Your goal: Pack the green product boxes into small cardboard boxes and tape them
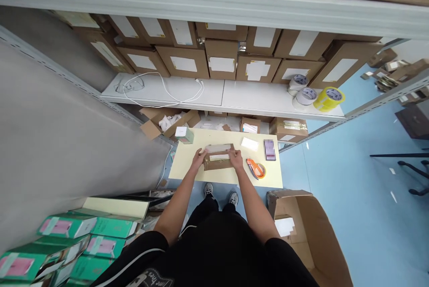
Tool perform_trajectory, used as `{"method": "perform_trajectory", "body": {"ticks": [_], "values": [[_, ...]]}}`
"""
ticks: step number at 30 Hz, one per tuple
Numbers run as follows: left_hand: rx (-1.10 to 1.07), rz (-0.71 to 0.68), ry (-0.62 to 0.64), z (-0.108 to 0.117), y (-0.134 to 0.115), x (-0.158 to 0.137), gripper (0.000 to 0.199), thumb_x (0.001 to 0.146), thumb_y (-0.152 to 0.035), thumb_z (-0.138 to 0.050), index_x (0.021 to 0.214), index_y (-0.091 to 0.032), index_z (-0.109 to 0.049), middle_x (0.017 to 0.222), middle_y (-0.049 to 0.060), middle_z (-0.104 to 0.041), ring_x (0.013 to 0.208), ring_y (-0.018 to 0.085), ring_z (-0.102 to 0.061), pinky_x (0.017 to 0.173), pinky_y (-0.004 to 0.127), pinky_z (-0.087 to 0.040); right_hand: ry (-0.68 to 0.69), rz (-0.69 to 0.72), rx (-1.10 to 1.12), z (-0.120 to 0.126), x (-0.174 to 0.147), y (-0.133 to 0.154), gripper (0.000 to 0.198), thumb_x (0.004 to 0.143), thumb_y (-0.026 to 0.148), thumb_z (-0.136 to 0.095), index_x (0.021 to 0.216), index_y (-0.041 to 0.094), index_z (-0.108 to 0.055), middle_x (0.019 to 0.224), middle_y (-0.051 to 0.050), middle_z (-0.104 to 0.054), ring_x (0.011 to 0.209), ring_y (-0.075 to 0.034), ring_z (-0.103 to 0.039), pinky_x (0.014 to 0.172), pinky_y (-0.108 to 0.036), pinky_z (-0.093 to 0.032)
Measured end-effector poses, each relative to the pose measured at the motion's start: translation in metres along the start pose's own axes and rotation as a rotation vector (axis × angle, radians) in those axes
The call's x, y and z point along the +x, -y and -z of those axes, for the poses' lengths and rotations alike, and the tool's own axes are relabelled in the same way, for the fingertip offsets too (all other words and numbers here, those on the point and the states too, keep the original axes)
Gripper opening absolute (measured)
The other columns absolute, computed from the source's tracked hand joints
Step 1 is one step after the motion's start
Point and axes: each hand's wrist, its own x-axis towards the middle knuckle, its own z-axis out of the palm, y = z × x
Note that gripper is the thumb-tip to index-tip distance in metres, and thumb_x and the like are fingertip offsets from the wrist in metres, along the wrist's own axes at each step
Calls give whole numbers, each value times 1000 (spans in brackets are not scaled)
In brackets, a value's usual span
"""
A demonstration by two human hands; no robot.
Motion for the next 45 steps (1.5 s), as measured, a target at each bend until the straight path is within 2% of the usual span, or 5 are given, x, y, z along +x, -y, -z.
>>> {"method": "perform_trajectory", "body": {"ticks": [5, 16, 25, 36, 45], "values": [[-142, -222, -72, -5, 6, -10, 94, 91, -55, -70, 167, -25, -22, 152, 16, -53, 134, 29, -59, 104, 36, -53, -145, 94, 191, -1, -7, -11, 46, 100, 49, -48, 133, 18, -55, 124, -12, -73, 107, -22, -72, 88, -28, -57], [48, 29, 116, -15, 37, -14, 112, 75, -27, -82, 168, -18, -19, 145, 20, -59, 118, 32, -67, 102, 46, -55, 121, 29, -72, -28, -11, -55, 66, 91, 26, -65, 152, 21, -41, 129, -10, -73, 118, -26, -71, 101, -37, -55], [79, -338, 94, 2, 15, -35, 122, 72, -23, -83, 170, -28, -10, 157, 14, -45, 149, 32, -42, 124, 47, -34, 31, 185, 73, -4, -21, -54, 96, 80, 27, -73, 163, 27, -26, 153, -13, -57, 138, -29, -57, 107, -41, -51], [652, -746, 193, -34, -45, -41, 40, 98, -22, -53, 134, -24, -69, 145, 9, -63, 141, 29, -50, 125, 46, -37, 30, 316, 142, -21, -9, -84, 81, 84, 25, -62, 161, 26, -38, 148, -10, -61, 116, -25, -68, 104, -41, -54], [688, -492, 120, -13, -47, -1, 27, 101, -37, -55, 89, -19, -71, 163, 14, -46, 155, 30, -36, 122, 46, -40, 58, 231, 78, -8, -5, -65, 32, 97, 45, -49, 116, 26, -65, 111, -5, -75, 103, -24, -71, 92, -37, -55]]}}
